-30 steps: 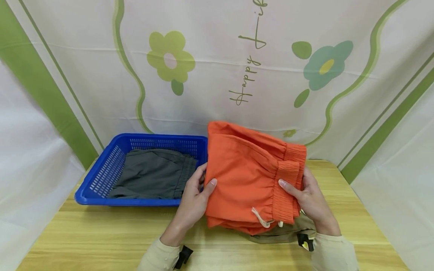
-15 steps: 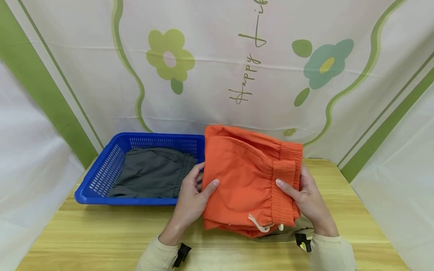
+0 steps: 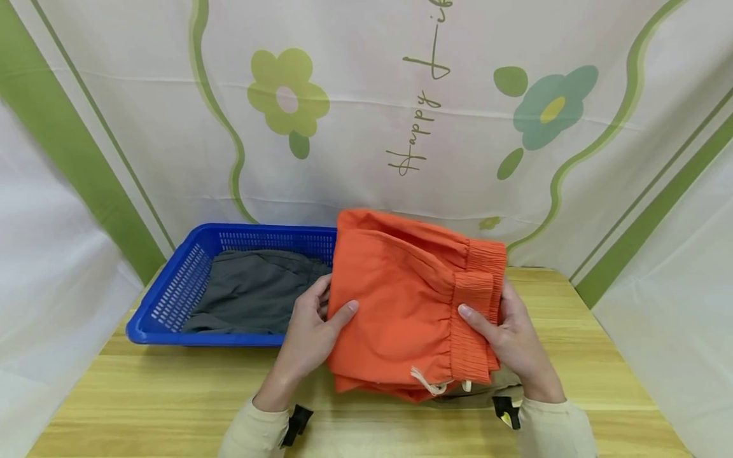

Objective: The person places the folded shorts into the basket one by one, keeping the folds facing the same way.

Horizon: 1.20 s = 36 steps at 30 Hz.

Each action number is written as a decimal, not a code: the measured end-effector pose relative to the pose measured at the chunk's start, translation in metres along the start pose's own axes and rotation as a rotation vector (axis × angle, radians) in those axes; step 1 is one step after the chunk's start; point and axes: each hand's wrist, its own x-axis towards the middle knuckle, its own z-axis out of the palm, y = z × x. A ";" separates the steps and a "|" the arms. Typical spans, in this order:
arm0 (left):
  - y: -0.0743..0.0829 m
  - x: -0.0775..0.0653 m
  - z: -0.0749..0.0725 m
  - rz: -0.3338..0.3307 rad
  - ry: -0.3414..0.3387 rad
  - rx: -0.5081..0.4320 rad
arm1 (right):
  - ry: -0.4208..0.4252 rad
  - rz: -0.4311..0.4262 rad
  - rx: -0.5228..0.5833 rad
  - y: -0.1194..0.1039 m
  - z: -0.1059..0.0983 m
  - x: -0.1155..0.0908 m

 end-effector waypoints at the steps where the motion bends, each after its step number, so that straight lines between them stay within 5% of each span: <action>1: 0.000 0.000 -0.002 0.004 -0.002 0.000 | 0.002 -0.006 0.000 0.000 0.001 0.000; 18: 0.012 -0.001 -0.029 0.090 -0.024 0.089 | 0.014 0.008 0.003 -0.012 0.018 0.007; 28: 0.015 -0.004 -0.052 0.142 0.026 0.193 | -0.059 0.122 0.032 -0.020 0.030 0.023; 36: 0.024 -0.004 -0.070 0.148 0.036 0.215 | -0.111 0.056 0.060 -0.021 0.042 0.036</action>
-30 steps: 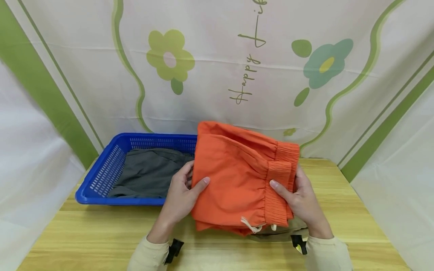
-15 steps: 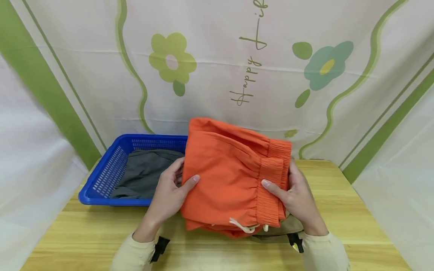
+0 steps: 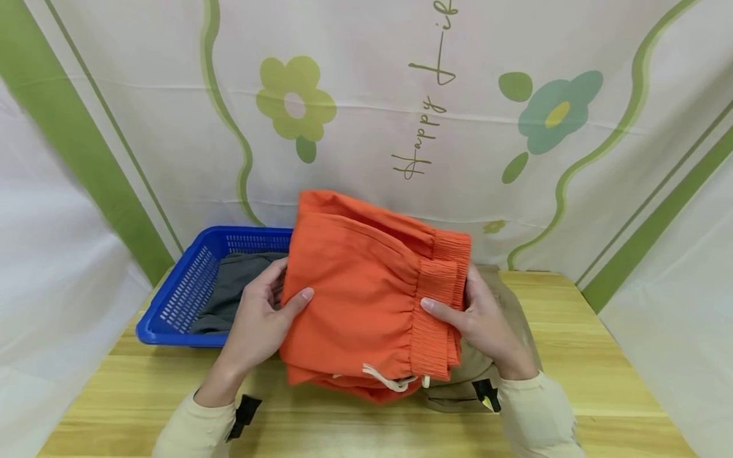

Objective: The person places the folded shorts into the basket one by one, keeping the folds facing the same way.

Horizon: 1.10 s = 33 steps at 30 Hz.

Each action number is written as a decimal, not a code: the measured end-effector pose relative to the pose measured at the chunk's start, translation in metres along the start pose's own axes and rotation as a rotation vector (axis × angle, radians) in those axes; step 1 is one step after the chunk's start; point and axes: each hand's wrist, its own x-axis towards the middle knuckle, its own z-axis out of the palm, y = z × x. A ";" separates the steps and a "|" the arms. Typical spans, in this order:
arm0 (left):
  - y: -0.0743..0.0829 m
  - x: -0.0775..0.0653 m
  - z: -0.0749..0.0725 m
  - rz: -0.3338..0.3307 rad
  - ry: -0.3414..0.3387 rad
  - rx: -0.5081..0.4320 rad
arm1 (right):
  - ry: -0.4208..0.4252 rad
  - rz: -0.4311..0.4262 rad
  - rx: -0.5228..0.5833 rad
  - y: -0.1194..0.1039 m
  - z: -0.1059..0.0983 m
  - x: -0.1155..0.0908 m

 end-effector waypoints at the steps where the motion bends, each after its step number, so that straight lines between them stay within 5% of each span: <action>1: 0.001 0.000 -0.002 0.000 0.000 0.007 | -0.008 -0.007 -0.001 0.000 0.001 0.002; 18: 0.004 0.005 -0.036 0.020 0.053 0.173 | -0.068 -0.011 -0.092 -0.007 0.026 0.030; 33: 0.006 0.016 -0.067 0.023 0.071 0.262 | -0.088 -0.056 -0.032 -0.010 0.048 0.058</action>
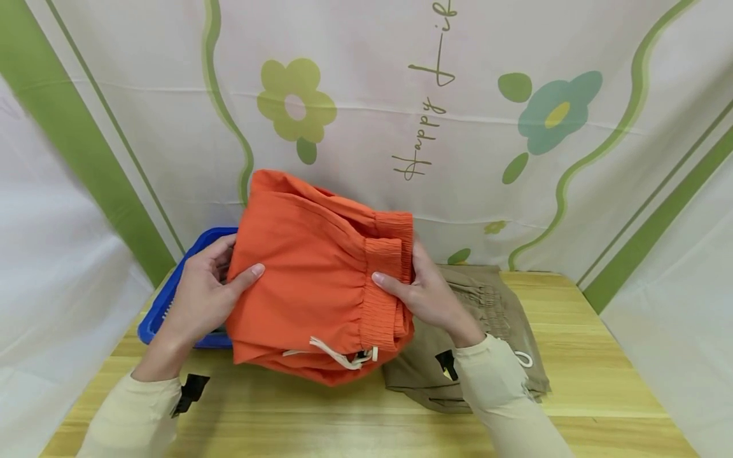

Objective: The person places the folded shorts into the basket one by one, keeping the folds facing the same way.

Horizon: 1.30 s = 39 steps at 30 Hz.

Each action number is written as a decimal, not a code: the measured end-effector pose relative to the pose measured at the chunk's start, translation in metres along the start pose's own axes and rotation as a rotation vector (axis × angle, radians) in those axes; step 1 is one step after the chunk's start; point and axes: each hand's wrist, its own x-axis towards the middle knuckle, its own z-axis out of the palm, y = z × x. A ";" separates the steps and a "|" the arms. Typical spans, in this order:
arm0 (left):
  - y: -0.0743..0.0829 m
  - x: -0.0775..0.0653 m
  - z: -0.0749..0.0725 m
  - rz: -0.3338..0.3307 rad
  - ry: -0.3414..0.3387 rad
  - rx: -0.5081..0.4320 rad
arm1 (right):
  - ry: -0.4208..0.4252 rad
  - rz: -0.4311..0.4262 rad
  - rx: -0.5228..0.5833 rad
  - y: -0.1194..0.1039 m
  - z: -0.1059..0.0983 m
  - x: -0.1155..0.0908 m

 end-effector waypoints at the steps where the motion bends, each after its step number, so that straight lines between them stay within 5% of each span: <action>1: -0.001 0.001 -0.002 -0.002 0.001 0.001 | -0.002 -0.006 0.007 0.000 0.001 0.002; 16: -0.004 0.013 -0.027 -0.039 0.037 0.046 | 0.014 -0.029 0.097 -0.003 0.023 0.024; 39: -0.030 0.030 -0.055 -0.136 -0.037 0.152 | 0.029 0.140 0.177 0.015 0.058 0.050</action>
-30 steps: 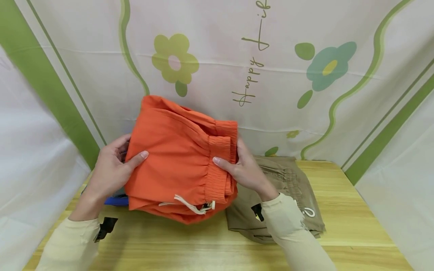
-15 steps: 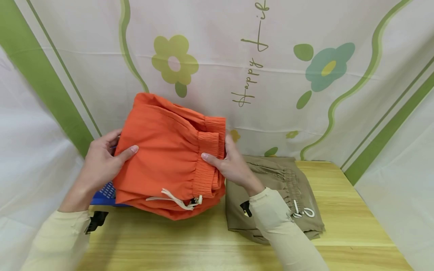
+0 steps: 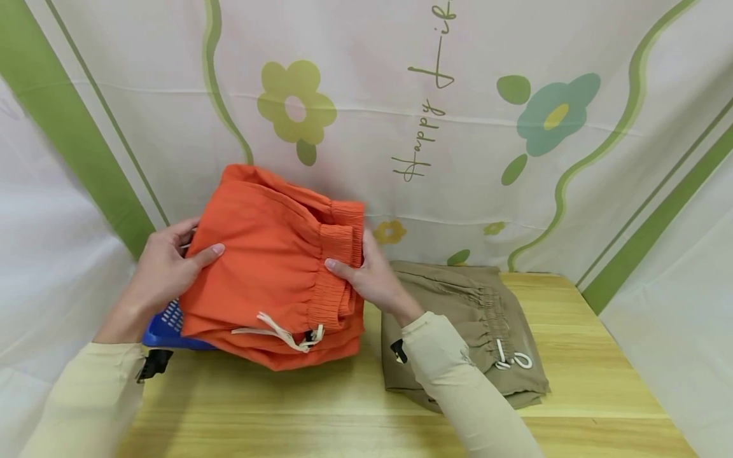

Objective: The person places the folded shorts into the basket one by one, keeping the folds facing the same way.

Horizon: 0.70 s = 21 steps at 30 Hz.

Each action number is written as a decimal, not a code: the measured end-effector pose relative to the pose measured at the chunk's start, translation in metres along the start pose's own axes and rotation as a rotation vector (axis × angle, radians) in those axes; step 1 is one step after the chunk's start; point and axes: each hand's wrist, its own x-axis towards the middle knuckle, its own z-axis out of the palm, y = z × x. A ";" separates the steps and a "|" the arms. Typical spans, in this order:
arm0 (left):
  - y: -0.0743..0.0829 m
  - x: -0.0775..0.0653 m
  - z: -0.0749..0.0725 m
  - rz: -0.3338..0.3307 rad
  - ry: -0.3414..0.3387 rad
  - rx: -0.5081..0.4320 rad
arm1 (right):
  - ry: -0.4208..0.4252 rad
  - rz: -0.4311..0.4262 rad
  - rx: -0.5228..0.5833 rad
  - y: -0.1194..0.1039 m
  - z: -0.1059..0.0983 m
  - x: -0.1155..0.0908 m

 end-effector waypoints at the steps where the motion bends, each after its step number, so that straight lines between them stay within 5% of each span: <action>1: -0.001 0.001 0.000 -0.005 -0.002 0.006 | 0.002 0.000 0.003 0.002 0.001 0.001; 21: -0.037 0.019 -0.001 -0.084 -0.142 0.038 | -0.037 0.067 -0.090 0.034 0.018 0.022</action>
